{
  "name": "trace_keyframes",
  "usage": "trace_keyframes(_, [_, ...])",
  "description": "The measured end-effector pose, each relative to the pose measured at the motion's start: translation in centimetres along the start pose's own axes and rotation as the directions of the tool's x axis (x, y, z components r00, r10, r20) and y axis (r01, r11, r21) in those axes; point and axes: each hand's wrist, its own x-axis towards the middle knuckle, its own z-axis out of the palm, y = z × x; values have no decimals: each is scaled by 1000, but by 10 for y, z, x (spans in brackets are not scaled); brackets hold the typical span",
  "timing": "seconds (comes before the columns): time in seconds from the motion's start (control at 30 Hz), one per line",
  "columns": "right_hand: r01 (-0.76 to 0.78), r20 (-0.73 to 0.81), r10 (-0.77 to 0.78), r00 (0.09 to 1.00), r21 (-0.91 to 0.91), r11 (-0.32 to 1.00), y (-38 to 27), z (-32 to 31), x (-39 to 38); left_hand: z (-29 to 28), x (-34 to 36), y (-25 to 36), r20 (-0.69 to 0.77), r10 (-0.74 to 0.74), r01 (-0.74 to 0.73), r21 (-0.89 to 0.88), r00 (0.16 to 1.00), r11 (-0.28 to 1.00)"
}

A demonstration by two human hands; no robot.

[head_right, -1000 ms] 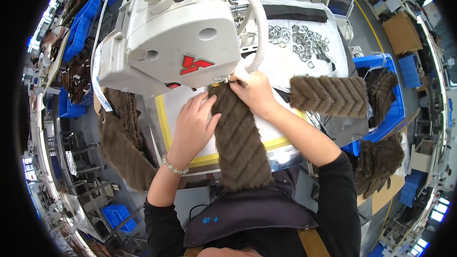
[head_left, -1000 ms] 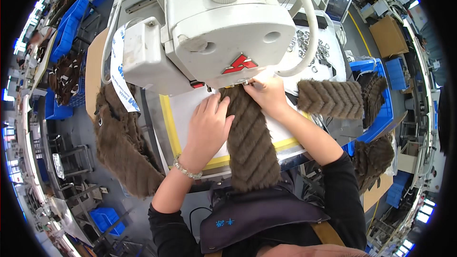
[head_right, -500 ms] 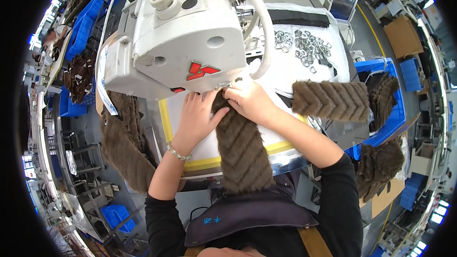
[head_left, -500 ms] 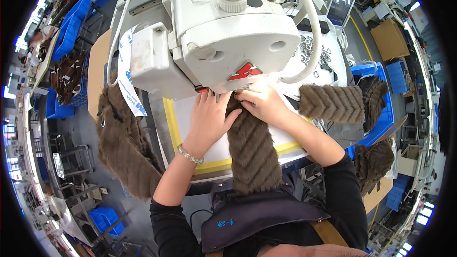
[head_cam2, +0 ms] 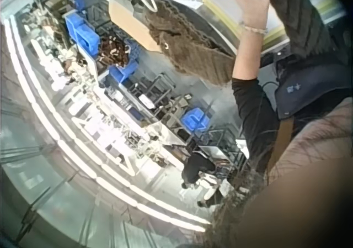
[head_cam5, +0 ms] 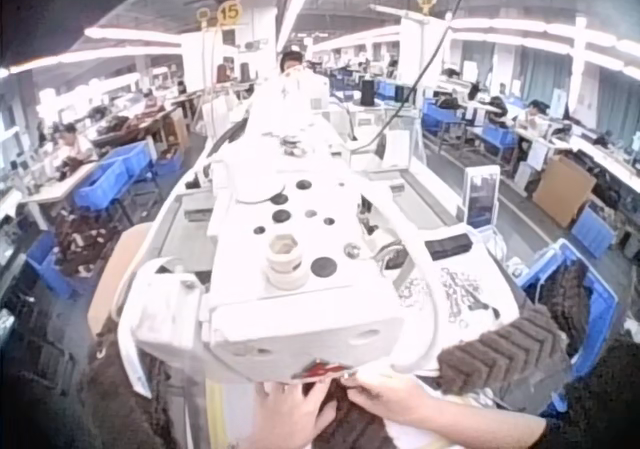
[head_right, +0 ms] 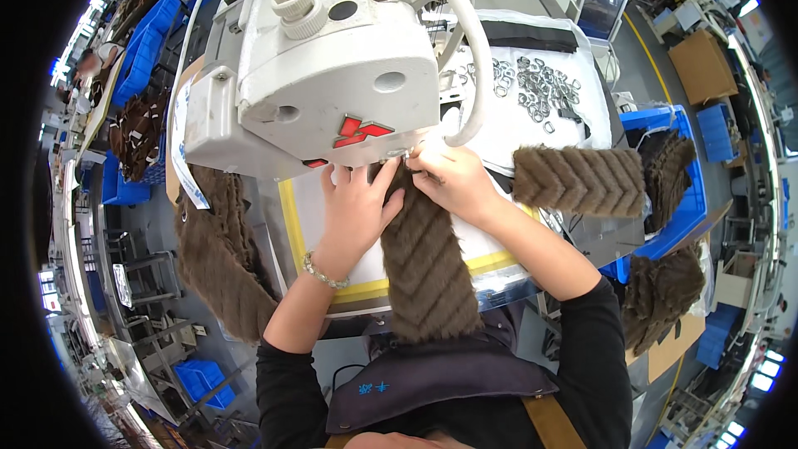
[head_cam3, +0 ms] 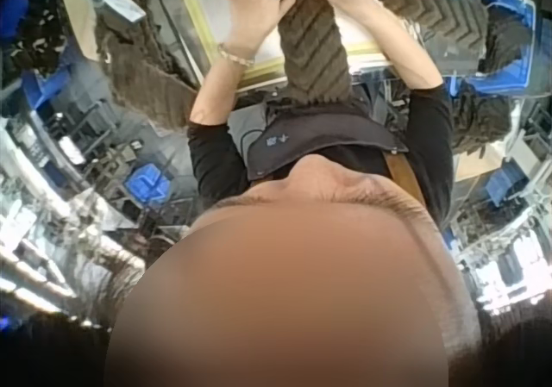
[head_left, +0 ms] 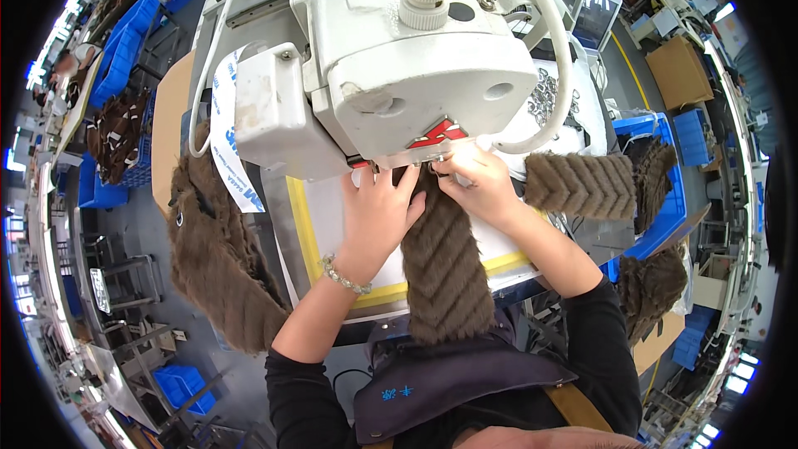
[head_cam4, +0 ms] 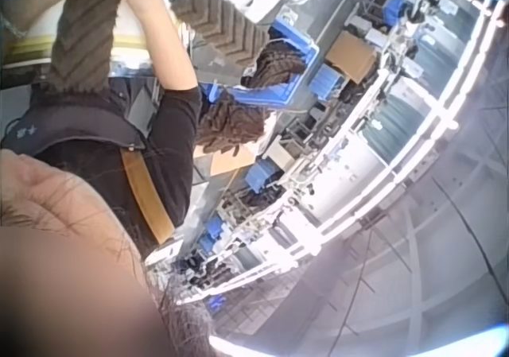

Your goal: Using an industrial sewing machine to assemble faux-fur strips with leather tabs and metal hardware.

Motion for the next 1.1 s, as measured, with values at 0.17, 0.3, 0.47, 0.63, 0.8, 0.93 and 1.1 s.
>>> trace_keyframes(0.17, [-92,89,91,992,9,996,6,6,5,-1,-1,3,-39,12,-7,122,999,992])
trace_keyframes(0.3, [-123,119,115,986,65,990,8,7,7,-2,-3,-4,-1,23,-23,103,1000,994])
trace_keyframes(0.47, [-118,122,107,987,89,989,10,12,8,-15,-1,-15,53,56,-53,-44,997,998])
trace_keyframes(0.63, [-117,113,113,987,24,993,6,18,7,-16,-2,-20,60,84,-74,-150,995,986])
trace_keyframes(0.8, [-105,96,107,990,-26,994,-1,17,8,-10,-3,-17,40,71,-65,-147,997,987])
trace_keyframes(0.93, [-101,100,105,989,-35,994,-2,18,8,-9,0,-18,37,69,-65,-106,997,992])
trace_keyframes(1.1, [-78,94,85,992,-77,994,-4,17,9,-10,4,-20,65,44,-33,-161,997,986])
